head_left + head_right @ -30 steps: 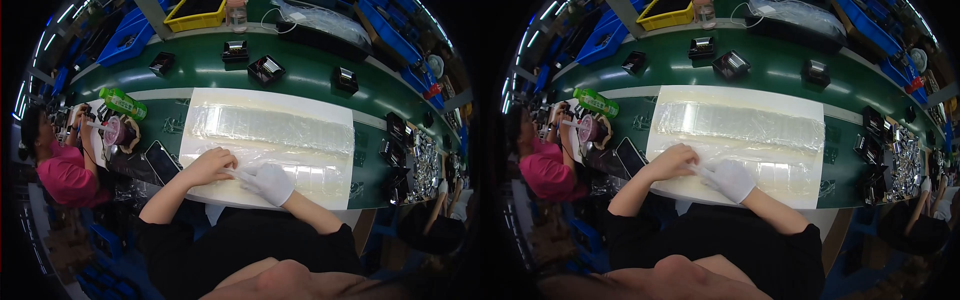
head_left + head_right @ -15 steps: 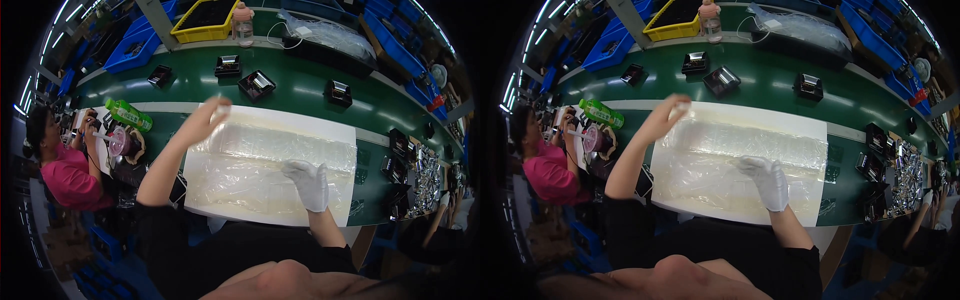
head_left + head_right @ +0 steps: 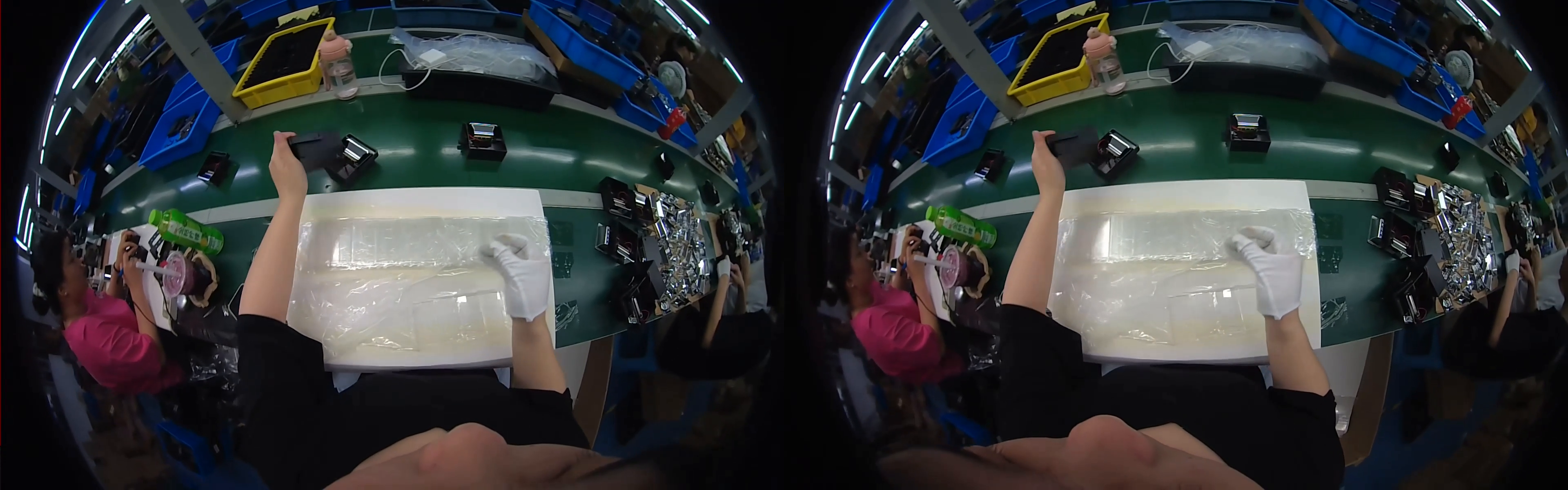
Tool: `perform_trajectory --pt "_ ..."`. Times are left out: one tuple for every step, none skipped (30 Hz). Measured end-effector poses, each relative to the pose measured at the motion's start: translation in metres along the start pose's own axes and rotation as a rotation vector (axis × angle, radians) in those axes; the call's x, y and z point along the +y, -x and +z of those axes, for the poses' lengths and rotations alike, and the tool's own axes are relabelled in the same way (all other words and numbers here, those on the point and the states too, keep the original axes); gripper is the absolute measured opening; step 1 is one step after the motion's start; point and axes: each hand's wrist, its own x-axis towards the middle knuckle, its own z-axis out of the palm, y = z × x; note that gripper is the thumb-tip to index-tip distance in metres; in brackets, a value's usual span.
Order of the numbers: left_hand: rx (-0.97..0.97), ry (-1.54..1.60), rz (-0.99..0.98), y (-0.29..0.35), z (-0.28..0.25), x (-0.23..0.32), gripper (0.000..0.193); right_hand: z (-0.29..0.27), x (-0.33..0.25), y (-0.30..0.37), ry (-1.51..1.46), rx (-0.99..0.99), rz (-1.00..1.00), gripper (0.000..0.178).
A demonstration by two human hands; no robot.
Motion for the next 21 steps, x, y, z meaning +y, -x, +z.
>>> perform_trajectory --pt "0.012 -0.007 -0.001 0.01 -0.006 0.021 0.052 0.002 -0.005 -0.007 0.057 0.026 -0.046 0.026" --pt "-0.052 0.331 -0.293 0.023 -0.006 0.043 0.061 0.004 -0.009 -0.012 0.114 0.057 -0.089 0.023" --pt "-0.115 0.671 -0.584 0.036 -0.005 0.065 0.071 0.011 -0.011 -0.016 0.113 0.051 -0.082 0.023" --pt "-0.211 0.744 -0.725 0.053 -0.006 0.093 0.071 0.023 -0.013 -0.017 0.057 -0.027 -0.073 0.021" --pt "-0.306 0.819 -0.867 0.069 -0.006 0.112 0.072 0.036 -0.014 -0.017 0.004 -0.106 -0.065 0.019" --pt "-0.359 0.824 -0.912 0.082 -0.003 0.119 0.068 0.049 -0.015 -0.017 0.005 -0.111 -0.057 0.019" --pt "-0.408 0.829 -0.954 0.093 -0.003 0.123 0.064 0.064 -0.017 -0.017 -0.073 -0.151 -0.036 0.019" --pt "-0.402 0.828 -0.955 0.102 -0.003 0.125 0.064 0.072 -0.019 -0.015 -0.15 -0.186 -0.018 0.019" --pt "-0.445 0.836 -1.021 0.112 -0.004 0.125 0.063 0.076 -0.022 -0.012 -0.15 -0.188 -0.015 0.019" --pt "-0.492 0.842 -1.085 0.118 -0.004 0.125 0.061 0.079 -0.025 -0.01 -0.139 -0.217 -0.001 0.019" --pt "-0.54 0.848 -1.149 0.124 -0.003 0.126 0.059 0.081 -0.028 -0.009 -0.126 -0.245 0.013 0.019" --pt "-0.539 0.847 -1.15 0.13 -0.002 0.13 0.059 0.082 -0.028 -0.008 -0.115 -0.273 0.028 0.019" --pt "-0.528 0.848 -1.177 0.135 -0.002 0.136 0.059 0.08 -0.028 -0.007 -0.115 -0.272 0.029 0.019" --pt "-0.517 0.85 -1.204 0.138 -0.001 0.142 0.059 0.077 -0.029 -0.007 -0.096 -0.295 0.054 0.018" --pt "-0.505 0.852 -1.229 0.14 -0.001 0.146 0.059 0.074 -0.029 -0.007 -0.075 -0.318 0.078 0.018" --pt "-0.507 0.854 -1.229 0.141 -0.001 0.143 0.059 0.072 -0.03 -0.006 -0.054 -0.341 0.101 0.018" --pt "-0.528 0.868 -1.233 0.142 0.0 0.137 0.059 0.07 -0.03 -0.005 -0.053 -0.339 0.101 0.018" --pt "-0.549 0.883 -1.238 0.143 0.001 0.131 0.058 0.069 -0.029 -0.005 -0.049 -0.341 0.128 0.018" --pt "-0.571 0.898 -1.242 0.143 0.002 0.129 0.058 0.067 -0.028 -0.005 -0.045 -0.342 0.155 0.018" --pt "-0.576 0.898 -1.245 0.145 0.005 0.13 0.058 0.066 -0.026 -0.005 -0.042 -0.341 0.183 0.018" --pt "-0.545 0.865 -1.249 0.148 0.009 0.134 0.058 0.064 -0.025 -0.005 -0.041 -0.335 0.183 0.018"
